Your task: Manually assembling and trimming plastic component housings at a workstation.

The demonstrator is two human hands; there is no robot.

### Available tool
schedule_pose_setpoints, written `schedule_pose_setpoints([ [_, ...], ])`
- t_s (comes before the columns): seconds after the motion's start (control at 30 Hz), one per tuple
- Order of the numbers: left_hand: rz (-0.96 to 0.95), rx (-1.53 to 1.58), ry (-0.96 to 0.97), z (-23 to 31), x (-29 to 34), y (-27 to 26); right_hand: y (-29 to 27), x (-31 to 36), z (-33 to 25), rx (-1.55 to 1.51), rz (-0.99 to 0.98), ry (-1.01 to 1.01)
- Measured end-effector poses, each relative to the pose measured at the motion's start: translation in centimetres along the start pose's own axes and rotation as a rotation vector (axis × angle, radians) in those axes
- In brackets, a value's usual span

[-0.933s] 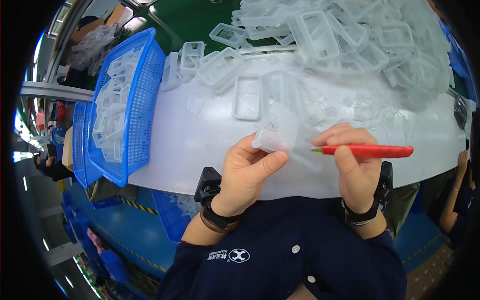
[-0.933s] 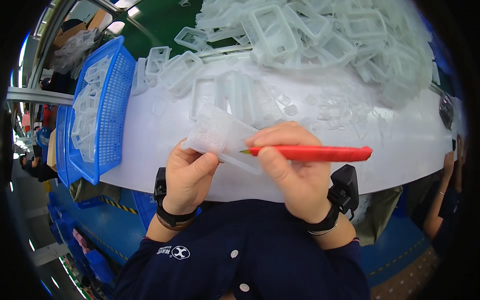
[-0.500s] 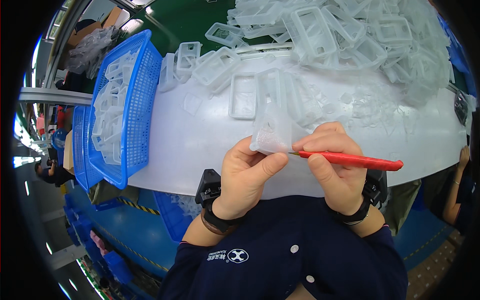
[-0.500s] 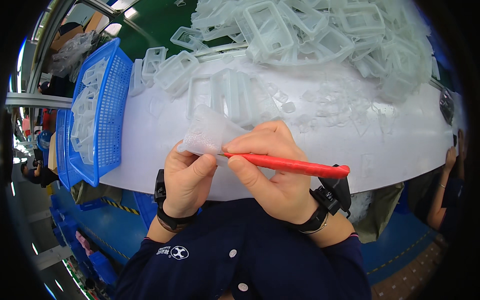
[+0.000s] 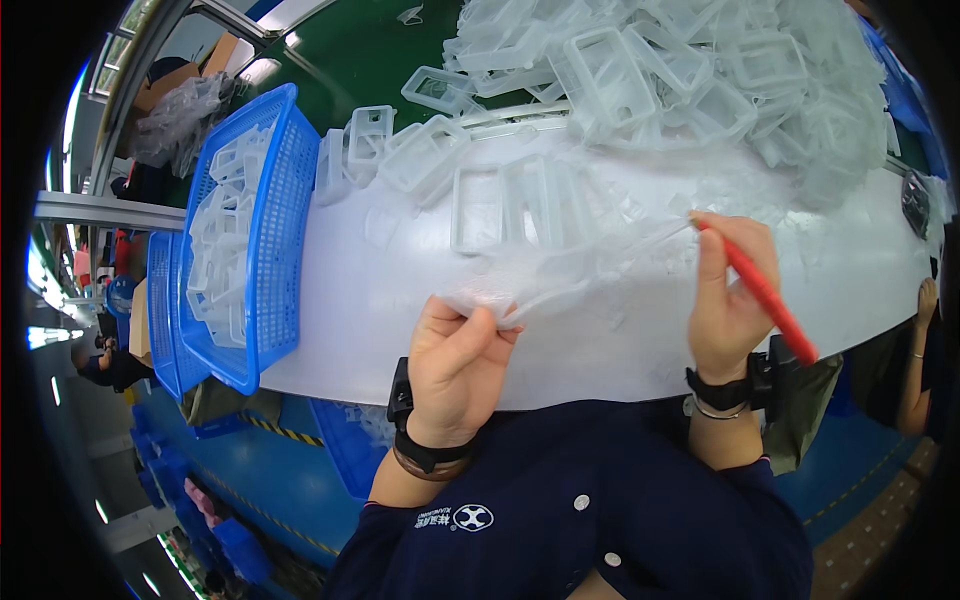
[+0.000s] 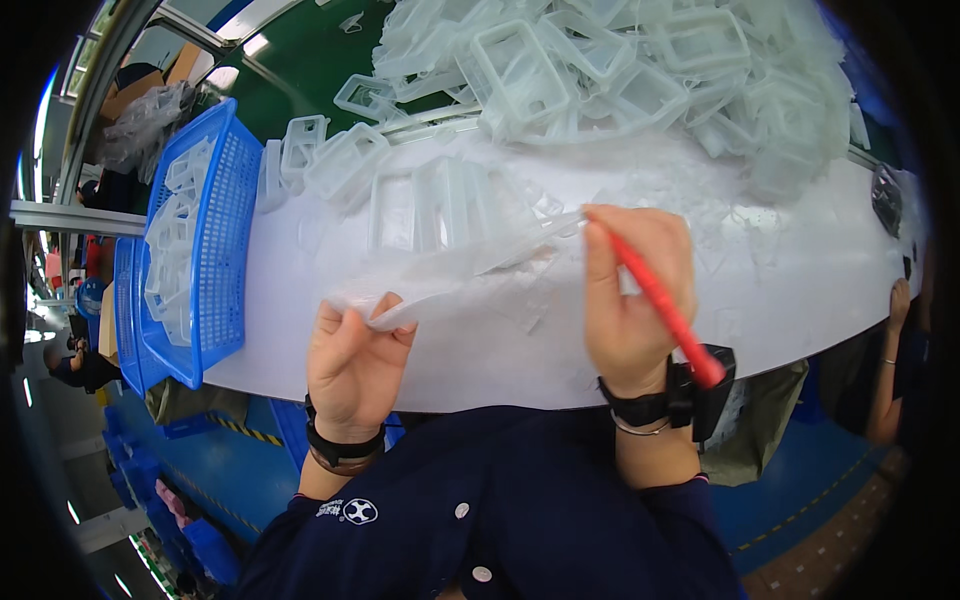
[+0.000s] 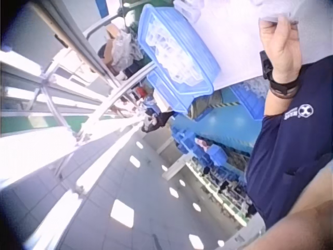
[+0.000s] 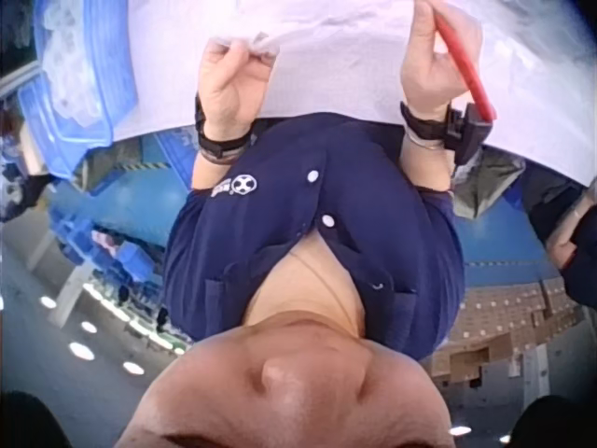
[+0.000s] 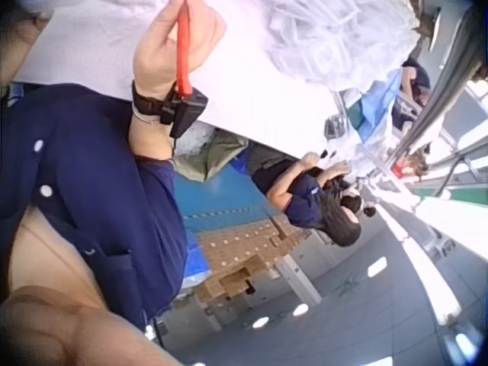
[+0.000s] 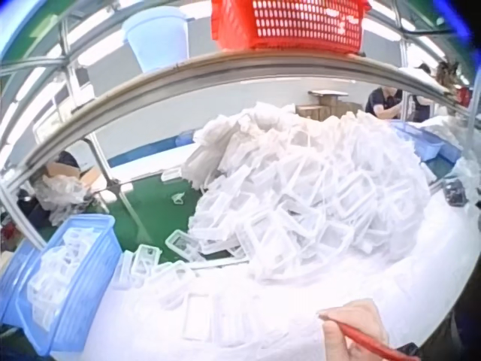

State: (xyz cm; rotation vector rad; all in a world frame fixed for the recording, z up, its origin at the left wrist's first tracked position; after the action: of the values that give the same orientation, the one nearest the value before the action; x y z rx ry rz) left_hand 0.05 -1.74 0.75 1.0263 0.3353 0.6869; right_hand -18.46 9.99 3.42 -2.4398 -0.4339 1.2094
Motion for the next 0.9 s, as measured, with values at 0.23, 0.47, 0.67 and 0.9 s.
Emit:
schedule_pose_setpoints([
  [0.23,0.065,-0.136,0.277,3.8,0.4,0.2,-3.3,-0.1,8.0,0.222,-0.117,0.267],
  [0.47,0.108,-0.458,-0.023,0.6,-1.3,0.5,-2.8,-0.2,0.9,-0.142,-0.284,0.228],
  [0.67,-0.031,-0.44,-0.131,-0.6,-0.4,1.9,0.9,0.0,-4.1,-0.672,-0.522,0.04],
  [0.9,-0.054,-0.396,-0.176,-0.6,-0.1,2.8,1.7,0.0,-4.3,-0.652,-0.502,0.058],
])
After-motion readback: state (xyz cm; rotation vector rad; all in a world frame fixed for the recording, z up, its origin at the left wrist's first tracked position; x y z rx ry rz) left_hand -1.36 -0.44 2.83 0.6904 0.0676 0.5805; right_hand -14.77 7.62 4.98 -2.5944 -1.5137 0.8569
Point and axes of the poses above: each hand's wrist, its own x-axis away from the middle knuckle, its own y-axis out of the palm, z = x × y, the point moved 4 cm from there along -x, towards the middle knuckle, and after that the axes turned 12 degrees about x, right-handed, at the moved point
